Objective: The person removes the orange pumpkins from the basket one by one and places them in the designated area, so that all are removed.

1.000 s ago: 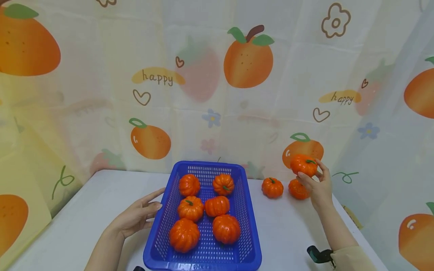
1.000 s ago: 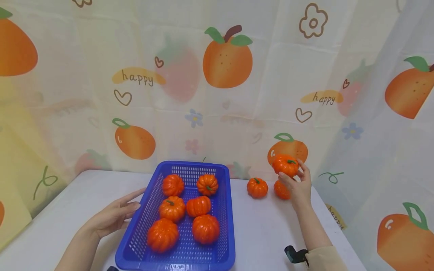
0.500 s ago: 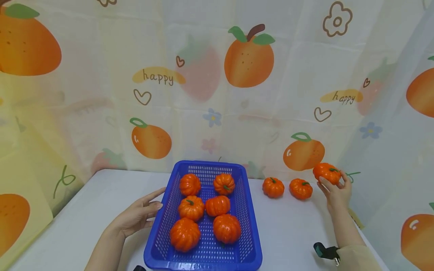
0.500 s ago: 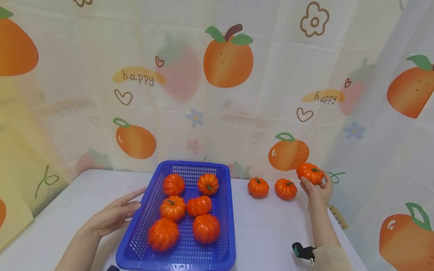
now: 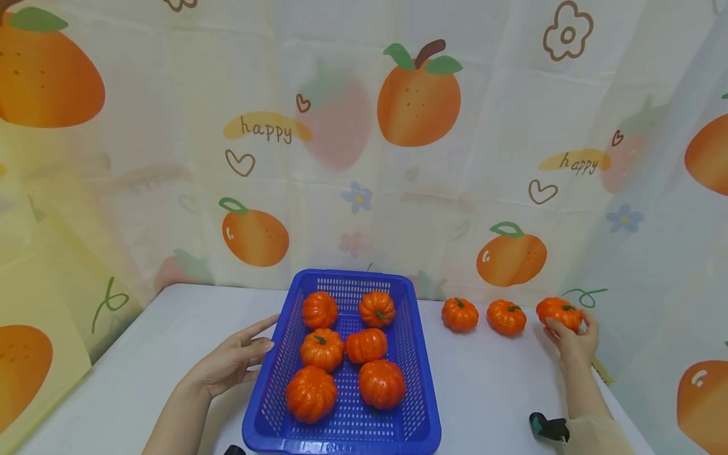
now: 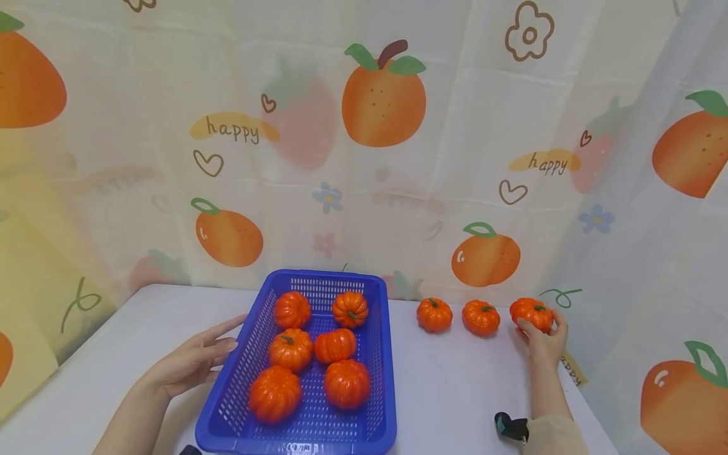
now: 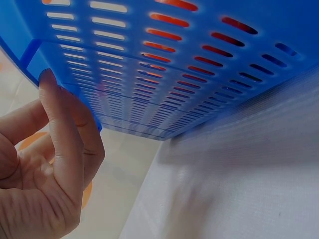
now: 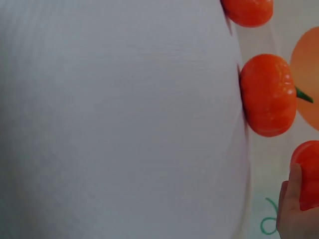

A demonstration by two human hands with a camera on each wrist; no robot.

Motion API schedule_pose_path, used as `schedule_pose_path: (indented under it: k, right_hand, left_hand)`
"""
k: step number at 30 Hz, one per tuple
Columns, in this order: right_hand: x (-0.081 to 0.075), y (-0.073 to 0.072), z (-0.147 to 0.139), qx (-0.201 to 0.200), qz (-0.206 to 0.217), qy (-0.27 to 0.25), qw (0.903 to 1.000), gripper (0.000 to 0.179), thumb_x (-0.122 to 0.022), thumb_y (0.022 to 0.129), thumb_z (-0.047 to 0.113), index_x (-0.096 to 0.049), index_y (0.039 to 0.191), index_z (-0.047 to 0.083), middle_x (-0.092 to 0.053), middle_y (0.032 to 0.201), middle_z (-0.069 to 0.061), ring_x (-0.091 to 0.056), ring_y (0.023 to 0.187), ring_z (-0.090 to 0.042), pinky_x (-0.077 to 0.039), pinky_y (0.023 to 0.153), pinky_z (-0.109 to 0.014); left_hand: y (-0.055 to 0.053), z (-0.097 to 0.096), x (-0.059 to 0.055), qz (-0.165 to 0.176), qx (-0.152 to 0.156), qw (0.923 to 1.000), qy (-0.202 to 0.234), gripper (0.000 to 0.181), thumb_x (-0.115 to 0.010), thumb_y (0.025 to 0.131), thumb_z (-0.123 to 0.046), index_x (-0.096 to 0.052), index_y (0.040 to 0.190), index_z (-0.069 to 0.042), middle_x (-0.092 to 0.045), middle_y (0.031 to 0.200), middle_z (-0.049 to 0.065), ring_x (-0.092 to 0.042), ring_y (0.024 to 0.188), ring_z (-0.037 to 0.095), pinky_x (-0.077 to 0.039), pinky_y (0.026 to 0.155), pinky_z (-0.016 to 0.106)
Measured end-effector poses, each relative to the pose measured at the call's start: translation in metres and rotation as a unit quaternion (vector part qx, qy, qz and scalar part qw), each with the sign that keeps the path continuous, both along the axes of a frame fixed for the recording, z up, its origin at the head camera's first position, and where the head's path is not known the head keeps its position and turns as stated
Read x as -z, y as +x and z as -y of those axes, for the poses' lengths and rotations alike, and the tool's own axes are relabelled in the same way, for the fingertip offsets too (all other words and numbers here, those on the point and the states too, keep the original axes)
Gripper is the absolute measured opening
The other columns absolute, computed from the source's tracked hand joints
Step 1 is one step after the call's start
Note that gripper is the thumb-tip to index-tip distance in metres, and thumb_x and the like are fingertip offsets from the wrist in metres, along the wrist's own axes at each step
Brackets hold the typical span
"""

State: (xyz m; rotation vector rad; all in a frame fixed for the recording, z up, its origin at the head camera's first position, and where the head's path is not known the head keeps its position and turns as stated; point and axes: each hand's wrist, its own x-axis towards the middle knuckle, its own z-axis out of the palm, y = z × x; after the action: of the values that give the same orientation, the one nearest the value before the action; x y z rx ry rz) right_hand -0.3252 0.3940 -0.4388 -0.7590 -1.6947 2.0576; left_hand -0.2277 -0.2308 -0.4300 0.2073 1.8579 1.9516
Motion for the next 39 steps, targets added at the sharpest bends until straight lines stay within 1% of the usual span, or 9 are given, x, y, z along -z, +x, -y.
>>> schedule_pose_path:
  k: [5, 10, 13, 17, 24, 27, 30, 34, 39]
  right_hand:
    - [0.015, -0.002, -0.007, 0.002, 0.043, 0.066, 0.9969, 0.086, -0.066, 0.091, 0.013, -0.017, 0.159, 0.032, -0.006, 0.169, -0.005, -0.018, 0.155, -0.025, -0.037, 0.115, -0.029]
    - [0.027, -0.004, -0.016, -0.007, 0.061, 0.091, 0.994, 0.089, -0.068, 0.09, 0.013, -0.015, 0.159, 0.03, -0.008, 0.168, -0.011, -0.014, 0.155, -0.029, -0.027, 0.122, -0.037]
    - [0.031, -0.005, -0.019, -0.024, 0.076, 0.107, 0.9911, 0.092, -0.071, 0.088, 0.015, -0.014, 0.16, 0.028, -0.009, 0.167, -0.015, -0.017, 0.153, -0.032, -0.036, 0.115, -0.031]
    - [0.031, -0.005, -0.02, -0.049, 0.092, 0.117, 0.9876, 0.097, -0.075, 0.086, 0.021, -0.012, 0.16, 0.026, -0.01, 0.167, -0.018, -0.021, 0.15, -0.035, -0.055, 0.077, -0.012]
    - [0.03, -0.003, -0.019, -0.047, 0.107, 0.139, 0.9834, 0.099, -0.075, 0.086, 0.02, -0.01, 0.16, 0.024, -0.011, 0.165, -0.021, -0.02, 0.151, -0.038, -0.044, 0.108, -0.033]
    - [0.03, -0.002, -0.018, -0.028, 0.101, 0.141, 0.9844, 0.099, -0.076, 0.084, 0.016, -0.011, 0.159, 0.017, -0.019, 0.161, -0.027, -0.027, 0.146, -0.041, -0.058, 0.077, -0.018]
    - [0.032, -0.002, -0.018, -0.019, 0.107, 0.154, 0.9821, 0.095, -0.076, 0.085, 0.016, -0.013, 0.155, 0.005, -0.023, 0.156, -0.031, -0.035, 0.136, -0.043, -0.044, 0.048, -0.007]
    - [0.035, -0.001, -0.019, -0.022, 0.135, 0.181, 0.9739, 0.087, -0.072, 0.089, 0.021, -0.015, 0.151, -0.004, -0.025, 0.152, -0.031, -0.036, 0.131, -0.043, -0.059, 0.086, -0.027]
    - [0.037, 0.0, -0.02, -0.041, 0.13, 0.195, 0.9714, 0.085, -0.068, 0.092, 0.024, -0.016, 0.152, -0.006, -0.023, 0.154, -0.033, -0.028, 0.139, -0.046, -0.033, 0.118, -0.053]
  left_hand:
    - [0.0, -0.001, 0.0, 0.004, -0.008, 0.9999, -0.007, 0.073, -0.05, 0.103, -0.024, -0.006, 0.16, -0.015, -0.065, 0.117, -0.004, -0.069, 0.104, 0.012, -0.06, 0.089, 0.036]
    - [0.0, -0.001, 0.0, 0.0, -0.008, 0.9999, -0.009, 0.073, -0.051, 0.103, -0.025, -0.006, 0.16, -0.014, -0.063, 0.117, -0.003, -0.068, 0.105, 0.012, -0.06, 0.089, 0.035]
    - [0.001, 0.0, 0.0, 0.0, -0.007, 0.9999, -0.008, 0.073, -0.051, 0.103, -0.024, -0.006, 0.16, -0.014, -0.063, 0.118, -0.004, -0.068, 0.105, 0.012, -0.06, 0.089, 0.035]
    - [0.001, 0.0, 0.0, 0.001, -0.003, 1.0, -0.005, 0.073, -0.05, 0.103, -0.024, -0.006, 0.16, -0.014, -0.064, 0.118, -0.005, -0.068, 0.105, 0.012, -0.06, 0.089, 0.035]
    - [0.001, -0.001, 0.001, 0.003, -0.003, 1.0, -0.005, 0.073, -0.05, 0.103, -0.024, -0.006, 0.16, -0.015, -0.066, 0.119, -0.005, -0.069, 0.106, 0.012, -0.059, 0.09, 0.036]
    - [0.0, -0.001, 0.001, 0.003, -0.002, 1.0, -0.007, 0.073, -0.05, 0.103, -0.024, -0.006, 0.16, -0.015, -0.065, 0.119, -0.005, -0.068, 0.106, 0.012, -0.059, 0.09, 0.036]
    - [0.0, -0.001, 0.002, 0.005, -0.003, 1.0, -0.006, 0.073, -0.051, 0.103, -0.025, -0.006, 0.16, -0.015, -0.066, 0.119, -0.005, -0.068, 0.106, 0.012, -0.059, 0.09, 0.036]
    - [0.0, -0.001, 0.002, 0.007, -0.002, 1.0, -0.005, 0.073, -0.051, 0.103, -0.025, -0.006, 0.16, -0.015, -0.066, 0.12, -0.005, -0.068, 0.107, 0.013, -0.059, 0.091, 0.037]
    - [0.001, 0.0, 0.0, 0.006, 0.0, 1.0, -0.002, 0.074, -0.05, 0.103, -0.025, -0.005, 0.16, -0.014, -0.067, 0.12, -0.005, -0.069, 0.107, 0.013, -0.059, 0.091, 0.037]
